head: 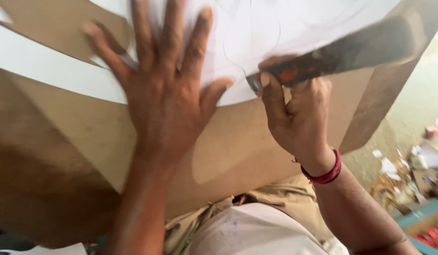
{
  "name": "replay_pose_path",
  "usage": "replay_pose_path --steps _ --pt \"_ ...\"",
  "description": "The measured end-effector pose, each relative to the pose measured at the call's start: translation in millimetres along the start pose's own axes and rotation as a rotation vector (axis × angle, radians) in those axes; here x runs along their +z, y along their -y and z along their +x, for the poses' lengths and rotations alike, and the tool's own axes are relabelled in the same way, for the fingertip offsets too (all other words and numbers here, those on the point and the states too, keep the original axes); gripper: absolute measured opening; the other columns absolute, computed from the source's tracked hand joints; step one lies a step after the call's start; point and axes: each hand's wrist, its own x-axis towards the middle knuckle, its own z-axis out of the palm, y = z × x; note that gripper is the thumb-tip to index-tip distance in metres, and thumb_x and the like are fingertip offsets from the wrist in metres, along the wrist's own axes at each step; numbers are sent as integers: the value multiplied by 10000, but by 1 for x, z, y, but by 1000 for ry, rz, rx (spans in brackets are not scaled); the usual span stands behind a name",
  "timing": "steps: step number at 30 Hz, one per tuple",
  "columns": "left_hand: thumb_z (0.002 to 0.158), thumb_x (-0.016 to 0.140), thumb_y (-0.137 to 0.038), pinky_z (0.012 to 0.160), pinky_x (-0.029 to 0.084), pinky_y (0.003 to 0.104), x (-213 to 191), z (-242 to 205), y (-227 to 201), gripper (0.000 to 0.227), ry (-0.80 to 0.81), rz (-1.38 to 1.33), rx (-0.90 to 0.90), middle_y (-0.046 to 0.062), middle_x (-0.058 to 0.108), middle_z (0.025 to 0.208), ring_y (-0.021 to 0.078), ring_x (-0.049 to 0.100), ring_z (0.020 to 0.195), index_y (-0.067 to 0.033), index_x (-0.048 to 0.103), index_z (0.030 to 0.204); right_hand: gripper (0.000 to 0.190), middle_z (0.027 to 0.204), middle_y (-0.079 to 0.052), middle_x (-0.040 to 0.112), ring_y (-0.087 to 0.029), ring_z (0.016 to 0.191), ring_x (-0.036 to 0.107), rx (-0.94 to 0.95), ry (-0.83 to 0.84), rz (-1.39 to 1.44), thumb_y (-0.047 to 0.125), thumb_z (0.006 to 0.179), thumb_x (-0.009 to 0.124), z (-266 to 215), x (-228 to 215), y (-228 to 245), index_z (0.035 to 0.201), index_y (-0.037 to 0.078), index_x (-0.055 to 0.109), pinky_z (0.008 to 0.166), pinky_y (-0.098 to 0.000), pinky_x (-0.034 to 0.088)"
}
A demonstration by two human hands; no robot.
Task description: Cutting out intricate leaf-like patterns from a circular white sheet using a flat metal blade tool.
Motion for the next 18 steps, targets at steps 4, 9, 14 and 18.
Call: replay_pose_path --steps 4,9,14,18 --pt "944 525 -772 1212 -81 780 28 -32 17 895 -250 125 -53 56 170 1719 380 75 1601 -275 248 1635 36 883 -113 692 -178 685 669 -36 -78 -13 -7 1092 622 -5 7 0 1124 -22 616 619 -316 481" --pt "999 383 -862 1253 -83 714 43 -87 34 964 -577 64 -409 143 52 1778 411 -6 1608 -258 125 1704 66 851 -109 687 -184 681 654 -151 -152 -34 6 1100 620 -13 19 -9 1165 -6 629 636 -317 475" --pt "942 452 -867 1257 -52 764 38 -80 33 1032 -457 138 -480 200 83 1731 448 43 1617 -174 150 1644 88 900 -123 709 -122 714 671 8 -183 185 -24 1114 582 -20 18 -9 1181 -59 628 625 -238 495" --pt "964 509 -801 1217 -60 790 24 -72 33 1015 -415 65 -423 186 89 1736 420 53 1626 -133 174 1650 61 961 -147 743 -141 856 714 -16 -120 240 -39 1169 579 -25 10 -6 1181 -65 632 772 -238 546"
